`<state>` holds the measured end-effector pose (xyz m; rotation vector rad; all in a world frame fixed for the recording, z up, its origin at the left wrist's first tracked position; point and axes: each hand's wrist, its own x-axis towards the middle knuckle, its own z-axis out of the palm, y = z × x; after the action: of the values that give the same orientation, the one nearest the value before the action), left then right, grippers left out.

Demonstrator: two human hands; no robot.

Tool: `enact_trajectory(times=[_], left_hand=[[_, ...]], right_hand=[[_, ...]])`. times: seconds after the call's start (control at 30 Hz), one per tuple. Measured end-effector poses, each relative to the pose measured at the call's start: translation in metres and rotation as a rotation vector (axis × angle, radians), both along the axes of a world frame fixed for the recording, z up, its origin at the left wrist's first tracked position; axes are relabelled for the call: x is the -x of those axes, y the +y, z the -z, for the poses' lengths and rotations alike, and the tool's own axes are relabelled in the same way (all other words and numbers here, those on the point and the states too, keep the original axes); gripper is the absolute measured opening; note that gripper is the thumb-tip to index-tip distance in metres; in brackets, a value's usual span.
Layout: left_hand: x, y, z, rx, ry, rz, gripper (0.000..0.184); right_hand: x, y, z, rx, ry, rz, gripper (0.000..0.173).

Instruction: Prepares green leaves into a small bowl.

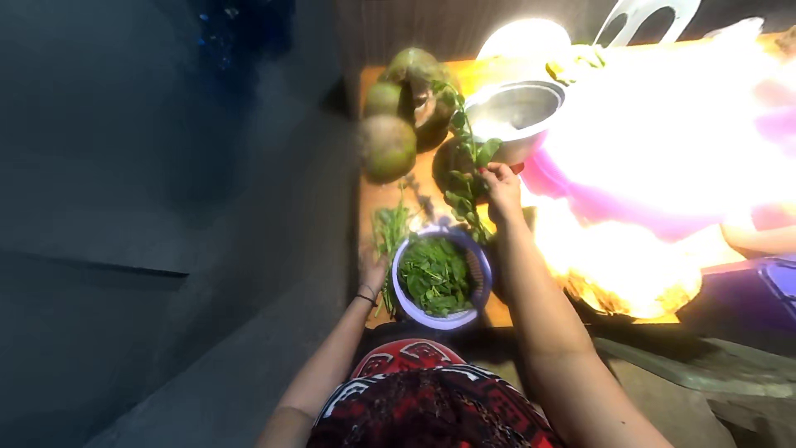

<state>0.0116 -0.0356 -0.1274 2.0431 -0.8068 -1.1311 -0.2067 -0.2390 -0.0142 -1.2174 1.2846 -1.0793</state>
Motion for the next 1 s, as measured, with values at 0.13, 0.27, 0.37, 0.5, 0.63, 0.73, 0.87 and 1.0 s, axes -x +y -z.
enact_trajectory(times=[0.13, 0.27, 0.37, 0.5, 0.63, 0.73, 0.87, 1.0], left_hand=[[-0.001, -0.003, -0.026, 0.011, -0.113, 0.039, 0.056], [0.006, -0.004, -0.048, 0.16, -0.182, 0.106, 0.049], [0.023, -0.006, -0.081, 0.367, -0.128, 0.261, 0.04], [0.047, -0.008, -0.126, 0.489, 0.073, 0.296, 0.036], [0.046, -0.002, -0.136, 0.445, 0.406, 0.149, 0.038], [0.035, 0.0, -0.132, 0.415, 0.562, 0.004, 0.047], [0.022, 0.007, -0.126, 0.428, 0.528, 0.083, 0.036], [0.024, 0.011, -0.128, 0.359, 0.413, 0.123, 0.014]], right_hand=[[0.0, 0.011, -0.021, -0.109, -0.384, -0.008, 0.012], [-0.003, 0.018, -0.022, -0.075, -0.572, 0.031, 0.01], [-0.019, 0.037, -0.042, -0.095, -0.559, 0.041, 0.011], [-0.046, 0.062, -0.056, -0.016, -0.431, -0.018, 0.015], [-0.058, 0.072, -0.045, 0.08, -0.362, -0.097, 0.016], [-0.058, 0.076, -0.037, 0.059, -0.342, -0.127, 0.017], [-0.057, 0.08, -0.028, 0.052, -0.289, -0.115, 0.019], [-0.064, 0.086, -0.022, 0.05, -0.357, -0.114, 0.017]])
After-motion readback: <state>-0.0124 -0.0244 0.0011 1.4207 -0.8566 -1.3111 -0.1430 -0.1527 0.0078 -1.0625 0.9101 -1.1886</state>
